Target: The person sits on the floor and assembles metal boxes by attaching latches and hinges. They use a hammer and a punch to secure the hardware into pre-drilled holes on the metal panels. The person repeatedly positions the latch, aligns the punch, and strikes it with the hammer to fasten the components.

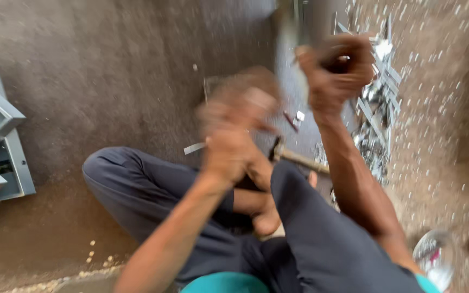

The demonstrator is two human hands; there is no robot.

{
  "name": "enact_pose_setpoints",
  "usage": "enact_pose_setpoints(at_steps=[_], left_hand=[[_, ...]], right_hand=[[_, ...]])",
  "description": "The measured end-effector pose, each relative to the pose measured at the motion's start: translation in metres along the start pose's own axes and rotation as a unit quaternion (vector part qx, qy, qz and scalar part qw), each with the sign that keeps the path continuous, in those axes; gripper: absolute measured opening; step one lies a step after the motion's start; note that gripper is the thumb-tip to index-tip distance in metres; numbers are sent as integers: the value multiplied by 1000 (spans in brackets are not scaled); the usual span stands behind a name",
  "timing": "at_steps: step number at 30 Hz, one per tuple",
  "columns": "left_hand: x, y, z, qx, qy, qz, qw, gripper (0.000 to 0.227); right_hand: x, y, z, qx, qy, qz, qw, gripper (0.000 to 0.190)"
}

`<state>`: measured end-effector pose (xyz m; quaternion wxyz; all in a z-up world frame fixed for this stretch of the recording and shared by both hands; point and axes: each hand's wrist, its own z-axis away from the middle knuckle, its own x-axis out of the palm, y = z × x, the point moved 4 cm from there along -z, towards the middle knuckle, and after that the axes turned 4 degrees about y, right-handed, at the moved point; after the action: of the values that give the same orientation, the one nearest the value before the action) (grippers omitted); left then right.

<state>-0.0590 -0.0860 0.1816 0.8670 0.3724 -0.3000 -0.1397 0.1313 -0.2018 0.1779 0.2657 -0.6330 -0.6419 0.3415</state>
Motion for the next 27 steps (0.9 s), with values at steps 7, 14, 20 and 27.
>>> enact_pose_setpoints(at_steps=[7,14,20,27], left_hand=[[30,-74,-36,52,-142,138,979,65],[-27,-114,-83,-38,50,121,991,57],[-37,-80,-125,13,13,198,980,41],[-43,-20,-149,-119,-17,208,971,41]], right_hand=[[48,10,52,606,107,-270,740,44],[63,63,167,723,32,-298,623,30],[35,22,112,402,-214,8,890,50],[91,36,88,-166,-433,320,826,91]])
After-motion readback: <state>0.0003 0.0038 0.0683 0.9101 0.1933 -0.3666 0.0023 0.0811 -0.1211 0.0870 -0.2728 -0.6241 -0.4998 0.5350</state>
